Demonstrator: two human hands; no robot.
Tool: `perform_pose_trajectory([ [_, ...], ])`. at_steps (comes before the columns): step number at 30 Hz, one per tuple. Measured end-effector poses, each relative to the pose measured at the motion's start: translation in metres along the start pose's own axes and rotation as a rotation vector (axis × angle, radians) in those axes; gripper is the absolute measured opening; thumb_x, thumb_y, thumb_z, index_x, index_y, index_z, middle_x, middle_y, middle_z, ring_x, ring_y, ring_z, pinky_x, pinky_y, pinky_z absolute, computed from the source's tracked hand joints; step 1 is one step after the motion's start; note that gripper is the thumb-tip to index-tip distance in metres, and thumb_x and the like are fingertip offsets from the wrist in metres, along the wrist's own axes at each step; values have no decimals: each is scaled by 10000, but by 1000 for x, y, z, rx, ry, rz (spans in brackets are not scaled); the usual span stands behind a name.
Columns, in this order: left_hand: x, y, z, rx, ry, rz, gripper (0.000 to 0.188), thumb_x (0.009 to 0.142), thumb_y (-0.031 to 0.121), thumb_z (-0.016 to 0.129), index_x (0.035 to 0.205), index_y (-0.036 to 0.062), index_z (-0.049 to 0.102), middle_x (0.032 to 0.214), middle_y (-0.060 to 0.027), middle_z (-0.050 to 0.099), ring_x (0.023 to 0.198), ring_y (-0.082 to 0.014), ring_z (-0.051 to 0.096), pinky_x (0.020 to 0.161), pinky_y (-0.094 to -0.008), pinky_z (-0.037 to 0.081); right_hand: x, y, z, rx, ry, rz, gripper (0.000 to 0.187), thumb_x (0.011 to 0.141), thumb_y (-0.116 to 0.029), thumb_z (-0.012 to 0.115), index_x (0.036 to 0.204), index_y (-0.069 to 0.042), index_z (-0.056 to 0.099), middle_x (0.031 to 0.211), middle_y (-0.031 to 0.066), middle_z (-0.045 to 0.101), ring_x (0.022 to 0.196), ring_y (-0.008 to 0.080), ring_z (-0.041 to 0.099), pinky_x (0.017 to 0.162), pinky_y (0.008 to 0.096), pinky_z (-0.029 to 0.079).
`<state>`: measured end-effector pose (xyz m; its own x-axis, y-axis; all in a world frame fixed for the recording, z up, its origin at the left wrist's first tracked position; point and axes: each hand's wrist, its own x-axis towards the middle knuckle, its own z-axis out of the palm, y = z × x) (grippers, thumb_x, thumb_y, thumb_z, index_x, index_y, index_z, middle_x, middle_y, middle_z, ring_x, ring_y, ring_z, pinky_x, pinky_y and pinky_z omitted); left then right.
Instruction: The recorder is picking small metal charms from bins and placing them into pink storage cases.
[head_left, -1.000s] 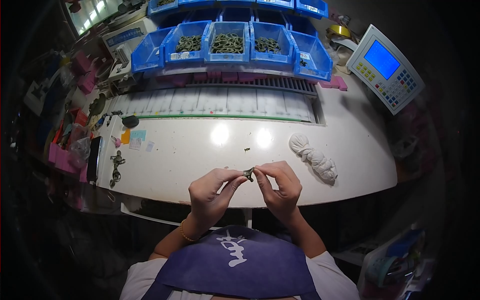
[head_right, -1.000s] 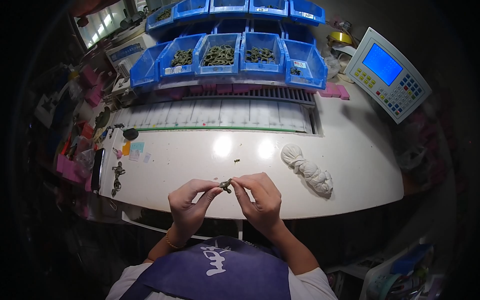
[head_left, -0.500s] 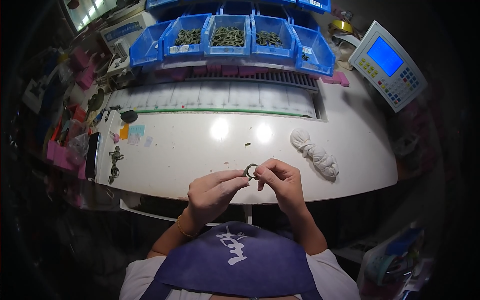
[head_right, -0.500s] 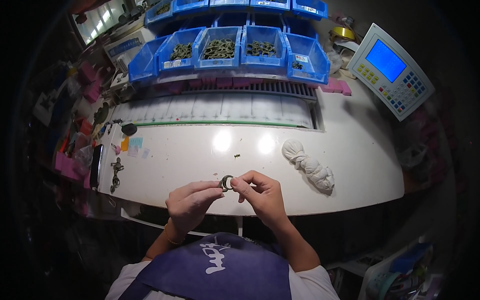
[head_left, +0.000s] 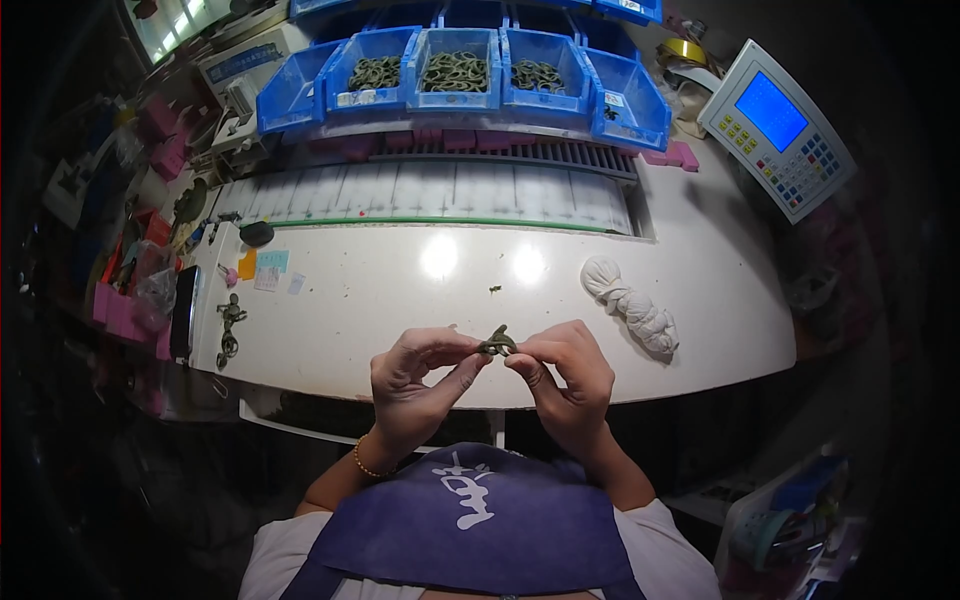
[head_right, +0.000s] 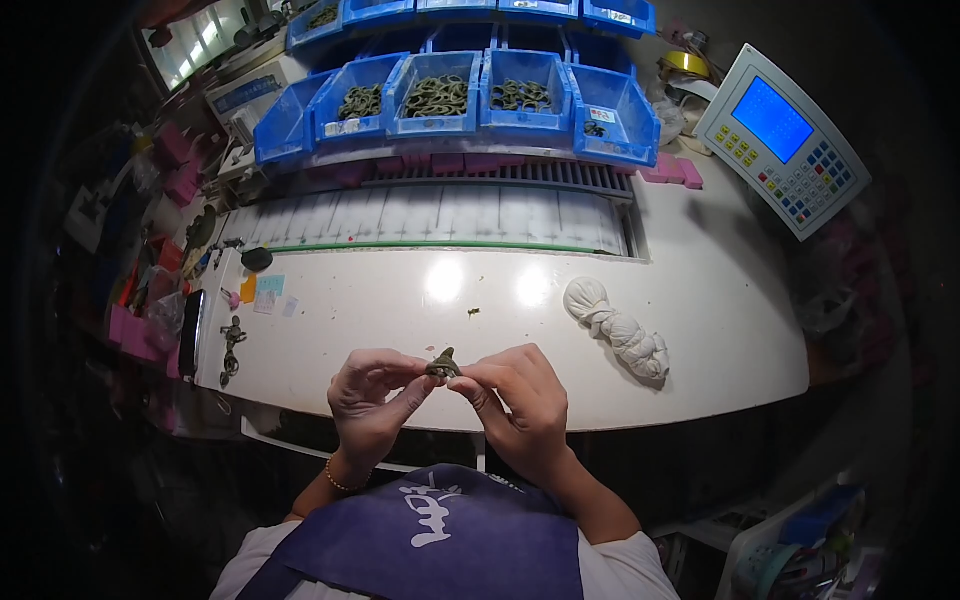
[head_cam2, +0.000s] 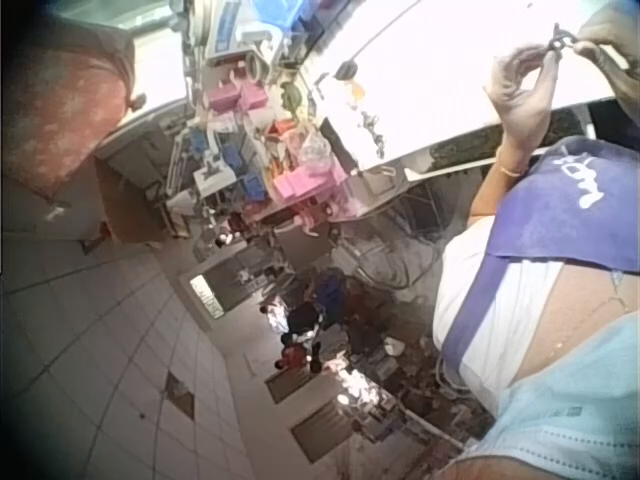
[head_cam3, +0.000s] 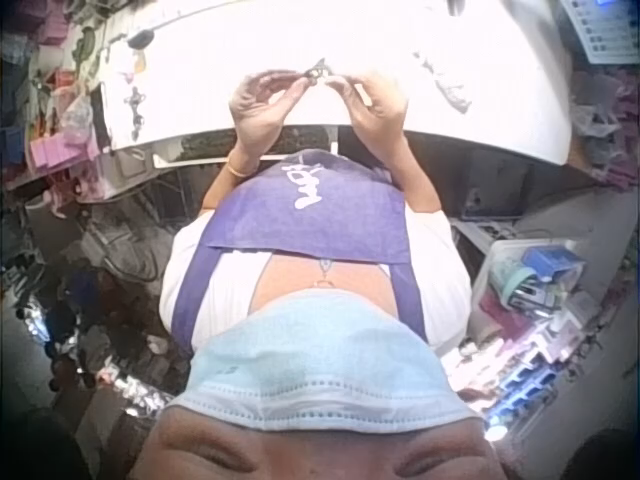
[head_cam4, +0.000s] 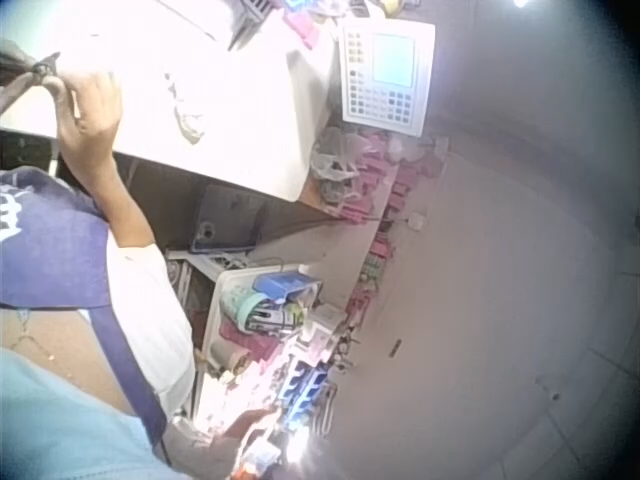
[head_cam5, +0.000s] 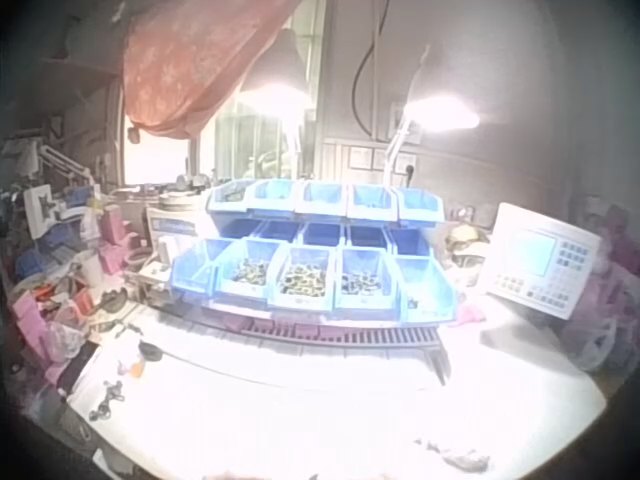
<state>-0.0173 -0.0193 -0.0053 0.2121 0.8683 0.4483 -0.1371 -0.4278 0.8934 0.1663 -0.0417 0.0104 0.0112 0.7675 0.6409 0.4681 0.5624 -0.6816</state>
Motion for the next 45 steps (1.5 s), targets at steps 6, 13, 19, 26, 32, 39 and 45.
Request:
perform_pose_trajectory([
  [6,-1,-1,1,2,2,-50,403,851,-138,698,1158,29,499,997,-155,719,985,-212,721,887,-339,600,-2,2,-1,105,-2,92,83,877,-75,755,933,-34,708,839,80,692,757,216,624,682,316,490],
  [13,1,4,2,67,3,-22,440,845,-131,711,1186,34,489,990,-160,722,980,-213,723,881,-333,595,-5,1,-1,207,27,136,130,869,-74,765,970,-18,706,860,96,697,770,212,641,702,313,498],
  [19,1,2,1,93,-30,40,491,829,-130,728,1232,21,492,1015,-168,718,982,-222,721,888,-340,596,-2,4,0,42,24,-33,247,786,5,802,1012,-25,706,849,84,682,746,217,630,658,303,496],
  [26,9,11,-6,-479,-161,-521,380,932,145,711,1237,-43,586,1052,-182,713,942,-263,728,855,-370,618,-3,12,-2,-231,79,-368,370,687,80,779,1037,-15,707,850,66,667,730,230,635,639,331,532],
  [32,5,10,-3,-479,-166,-479,297,918,27,701,1197,-52,632,1059,-148,704,933,-211,717,846,-333,603,-3,16,2,-177,77,-408,369,694,47,760,1055,-6,706,879,76,682,749,234,652,654,332,538],
  [39,3,7,2,-345,-113,-279,358,872,-88,705,1221,-49,631,1135,-137,690,1033,-185,696,935,-308,582,-16,9,-2,506,-84,383,158,933,-130,717,1025,-3,706,921,96,707,844,167,672,788,290,514],
  [45,-1,3,3,-166,-110,-155,356,853,-125,696,1198,-69,625,1240,-214,663,1078,-217,685,942,-338,578,-11,6,-5,583,-134,415,124,953,-114,692,984,6,700,920,72,697,864,128,655,804,271,496],
])
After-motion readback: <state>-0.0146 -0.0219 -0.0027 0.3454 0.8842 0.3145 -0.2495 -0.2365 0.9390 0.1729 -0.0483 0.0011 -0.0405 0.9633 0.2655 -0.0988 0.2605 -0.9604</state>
